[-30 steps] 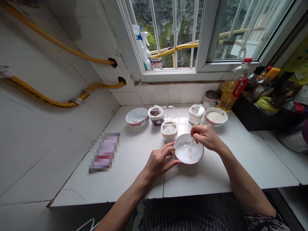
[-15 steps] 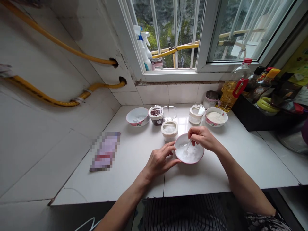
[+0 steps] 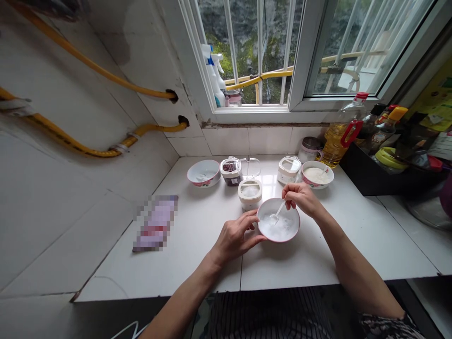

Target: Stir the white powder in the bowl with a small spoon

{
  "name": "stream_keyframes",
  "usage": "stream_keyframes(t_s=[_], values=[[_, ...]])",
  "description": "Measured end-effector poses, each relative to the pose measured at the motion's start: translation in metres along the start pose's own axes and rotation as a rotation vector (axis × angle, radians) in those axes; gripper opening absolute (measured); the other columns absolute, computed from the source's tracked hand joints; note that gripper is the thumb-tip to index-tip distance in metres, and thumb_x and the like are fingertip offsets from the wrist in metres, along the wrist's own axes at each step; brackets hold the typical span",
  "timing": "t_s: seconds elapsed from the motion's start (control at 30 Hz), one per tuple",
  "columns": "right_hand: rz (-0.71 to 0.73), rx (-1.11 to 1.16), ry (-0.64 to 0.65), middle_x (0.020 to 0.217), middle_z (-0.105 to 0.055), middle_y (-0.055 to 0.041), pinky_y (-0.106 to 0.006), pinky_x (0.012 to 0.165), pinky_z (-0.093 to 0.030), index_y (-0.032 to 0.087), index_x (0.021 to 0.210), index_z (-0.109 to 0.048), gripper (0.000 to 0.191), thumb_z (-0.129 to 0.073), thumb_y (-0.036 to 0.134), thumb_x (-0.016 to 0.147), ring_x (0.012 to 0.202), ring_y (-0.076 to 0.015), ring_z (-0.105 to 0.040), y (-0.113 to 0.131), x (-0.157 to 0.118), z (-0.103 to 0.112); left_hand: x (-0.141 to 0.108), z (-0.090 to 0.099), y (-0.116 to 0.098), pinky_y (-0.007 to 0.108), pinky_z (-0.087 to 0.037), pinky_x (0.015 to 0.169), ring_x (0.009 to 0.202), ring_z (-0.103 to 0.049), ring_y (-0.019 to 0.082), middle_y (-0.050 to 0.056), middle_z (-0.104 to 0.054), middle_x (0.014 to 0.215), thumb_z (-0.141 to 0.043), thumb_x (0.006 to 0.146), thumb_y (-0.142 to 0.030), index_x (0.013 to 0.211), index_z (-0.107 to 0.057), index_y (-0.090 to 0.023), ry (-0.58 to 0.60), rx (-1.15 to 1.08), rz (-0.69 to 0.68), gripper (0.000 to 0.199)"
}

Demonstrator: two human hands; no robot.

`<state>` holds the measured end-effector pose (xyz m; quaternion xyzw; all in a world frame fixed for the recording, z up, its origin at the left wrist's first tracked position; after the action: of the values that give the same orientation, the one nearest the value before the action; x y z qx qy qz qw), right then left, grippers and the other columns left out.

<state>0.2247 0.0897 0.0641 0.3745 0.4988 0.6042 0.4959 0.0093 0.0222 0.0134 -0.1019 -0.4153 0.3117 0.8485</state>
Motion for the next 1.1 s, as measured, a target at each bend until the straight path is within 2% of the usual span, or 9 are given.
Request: stream_keyframes(t_s=[0.13,0.47,0.67,0.73,0.9,1.1], values=[[0.032,-0.052,-0.021,0.042,-0.059,0.0008,-0.022,0.044,-0.030,0.017,0.059,-0.062,0.013,-0.051,0.023,0.059,0.041,-0.0100,-0.044,-0.002,0.000,-0.001,0.000,0.000,-0.001,0.025,-0.060,0.057,0.062,-0.070,0.012,0.019,-0.070,0.119,-0.061,0.095,-0.048,0.104,-0.056,-0.017,-0.005,0.001,0.001,0.033],[-0.005,0.023,0.013,0.043,-0.058,0.0003,-0.023,0.044,-0.032,0.017,0.059,-0.061,0.011,-0.052,0.023,0.057,0.042,-0.0117,-0.047,-0.001,0.002,0.001,0.001,0.001,-0.001,0.025,-0.060,0.056,0.061,-0.069,0.012,0.019,-0.071,0.116,-0.060,0.095,-0.049,0.103,-0.056,-0.016,-0.009,0.003,-0.009,0.033],[0.131,-0.238,0.101,0.050,-0.059,0.0021,-0.022,0.050,-0.035,0.018,0.062,-0.061,0.011,-0.050,0.020,0.064,0.049,-0.0113,-0.049,0.003,-0.005,-0.008,-0.001,0.000,0.000,0.026,-0.060,0.057,0.060,-0.069,0.012,0.018,-0.070,0.119,-0.062,0.094,-0.049,0.104,-0.057,-0.017,0.001,0.010,0.010,0.034],[0.166,-0.254,0.136,0.052,-0.058,0.0024,-0.022,0.051,-0.036,0.018,0.062,-0.060,0.011,-0.049,0.018,0.065,0.051,-0.0109,-0.048,0.004,-0.007,-0.012,-0.001,0.000,0.001,0.026,-0.060,0.057,0.059,-0.068,0.012,0.018,-0.070,0.118,-0.062,0.094,-0.049,0.104,-0.057,-0.017,0.001,0.012,0.017,0.034],[0.087,-0.086,0.128,0.049,-0.058,0.0018,-0.022,0.049,-0.034,0.018,0.064,-0.062,0.012,-0.050,0.020,0.064,0.049,-0.0112,-0.049,0.002,-0.005,-0.010,-0.001,-0.001,0.001,0.026,-0.060,0.057,0.062,-0.070,0.013,0.018,-0.070,0.118,-0.061,0.094,-0.049,0.104,-0.057,-0.017,-0.002,0.001,0.007,0.034],[-0.014,0.131,0.088,0.043,-0.058,0.0003,-0.022,0.044,-0.031,0.017,0.059,-0.062,0.009,-0.055,0.022,0.058,0.043,-0.0114,-0.048,0.001,0.001,-0.001,0.000,0.000,0.001,0.026,-0.060,0.056,0.060,-0.068,0.012,0.018,-0.071,0.117,-0.060,0.095,-0.050,0.104,-0.057,-0.017,0.002,0.009,0.008,0.035]])
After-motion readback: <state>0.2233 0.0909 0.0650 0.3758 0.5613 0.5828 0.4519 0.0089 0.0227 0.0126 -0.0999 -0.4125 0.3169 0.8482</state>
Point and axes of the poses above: each hand's wrist, its own x-axis towards the middle knuckle, its own z-axis out of the back of the hand, y = z × x, the point moved 3 cm from there along x, towards the middle knuckle
